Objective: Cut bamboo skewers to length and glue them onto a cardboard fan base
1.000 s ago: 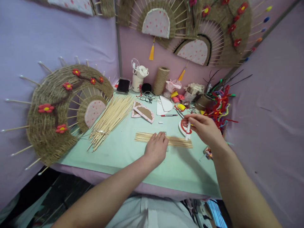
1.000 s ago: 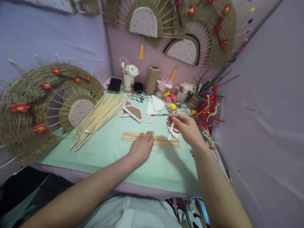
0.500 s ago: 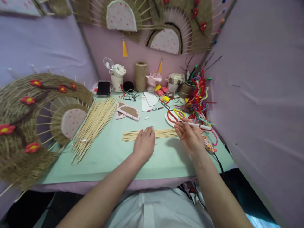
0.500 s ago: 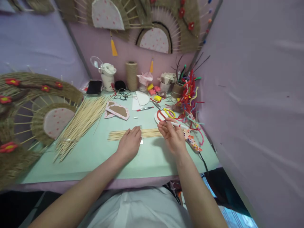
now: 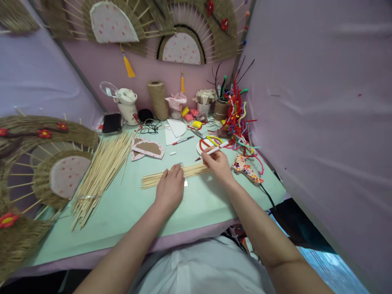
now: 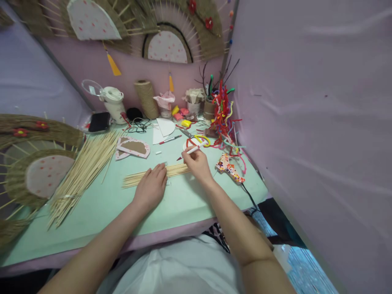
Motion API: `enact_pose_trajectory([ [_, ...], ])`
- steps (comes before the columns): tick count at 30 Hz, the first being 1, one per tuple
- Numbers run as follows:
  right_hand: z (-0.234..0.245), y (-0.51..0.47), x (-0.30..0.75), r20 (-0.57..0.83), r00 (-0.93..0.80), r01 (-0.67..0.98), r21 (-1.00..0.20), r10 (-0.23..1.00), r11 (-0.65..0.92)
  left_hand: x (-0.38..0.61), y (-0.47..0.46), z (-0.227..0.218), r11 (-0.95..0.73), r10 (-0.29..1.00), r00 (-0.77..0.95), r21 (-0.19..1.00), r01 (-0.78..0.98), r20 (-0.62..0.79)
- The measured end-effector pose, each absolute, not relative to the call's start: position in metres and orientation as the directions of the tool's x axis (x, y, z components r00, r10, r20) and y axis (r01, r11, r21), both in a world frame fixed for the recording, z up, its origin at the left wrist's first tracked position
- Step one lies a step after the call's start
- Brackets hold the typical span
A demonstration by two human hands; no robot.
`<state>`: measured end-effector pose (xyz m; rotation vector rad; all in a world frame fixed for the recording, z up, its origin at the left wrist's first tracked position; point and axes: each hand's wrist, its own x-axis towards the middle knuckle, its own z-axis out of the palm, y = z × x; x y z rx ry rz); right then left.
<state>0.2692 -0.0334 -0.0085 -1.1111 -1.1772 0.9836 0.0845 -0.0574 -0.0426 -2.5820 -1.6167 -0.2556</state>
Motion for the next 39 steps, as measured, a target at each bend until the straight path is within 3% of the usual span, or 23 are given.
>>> enact_pose_trajectory([
  [4, -0.011, -0.038, 0.267, 0.289, -0.103, 0.265, -0.914, 0.952, 0.306, 0.085, -0.058, -0.041, -0.431, 0.888, 0.423, 0.005, 0.902, 0.179],
  [8, -0.02, -0.052, 0.265, 0.307, -0.403, 0.604, -0.619, 0.862, 0.502, 0.086, -0.059, -0.04, -0.427, 0.893, 0.418, 0.02, 0.904, 0.166],
  [12, -0.031, -0.062, 0.258, 0.272, -0.494, 0.694, -0.449, 0.826, 0.563, 0.086, -0.059, -0.039, -0.419, 0.898, 0.409, 0.033, 0.907, 0.159],
  [15, -0.033, -0.062, 0.255, 0.292, -0.468, 0.683, -0.478, 0.834, 0.551, 0.087, -0.06, -0.039, -0.416, 0.9, 0.406, 0.034, 0.909, 0.158],
  [20, -0.02, -0.039, 0.255, 0.322, -0.2, 0.644, -0.668, 0.925, 0.372, 0.087, -0.06, -0.038, -0.423, 0.897, 0.413, 0.034, 0.906, 0.157],
  [22, -0.015, -0.023, 0.252, 0.317, -0.161, 0.701, -0.63, 0.935, 0.334, 0.086, -0.06, -0.039, -0.423, 0.898, 0.414, 0.031, 0.906, 0.153],
  [27, -0.021, 0.006, 0.238, 0.3, -0.193, 0.883, -0.362, 0.934, 0.298, 0.086, -0.059, -0.04, -0.421, 0.899, 0.412, 0.033, 0.906, 0.149],
  [39, -0.053, 0.018, 0.232, 0.308, -0.106, 0.937, -0.288, 0.946, 0.199, 0.087, -0.06, -0.04, -0.424, 0.896, 0.415, 0.026, 0.905, 0.157],
])
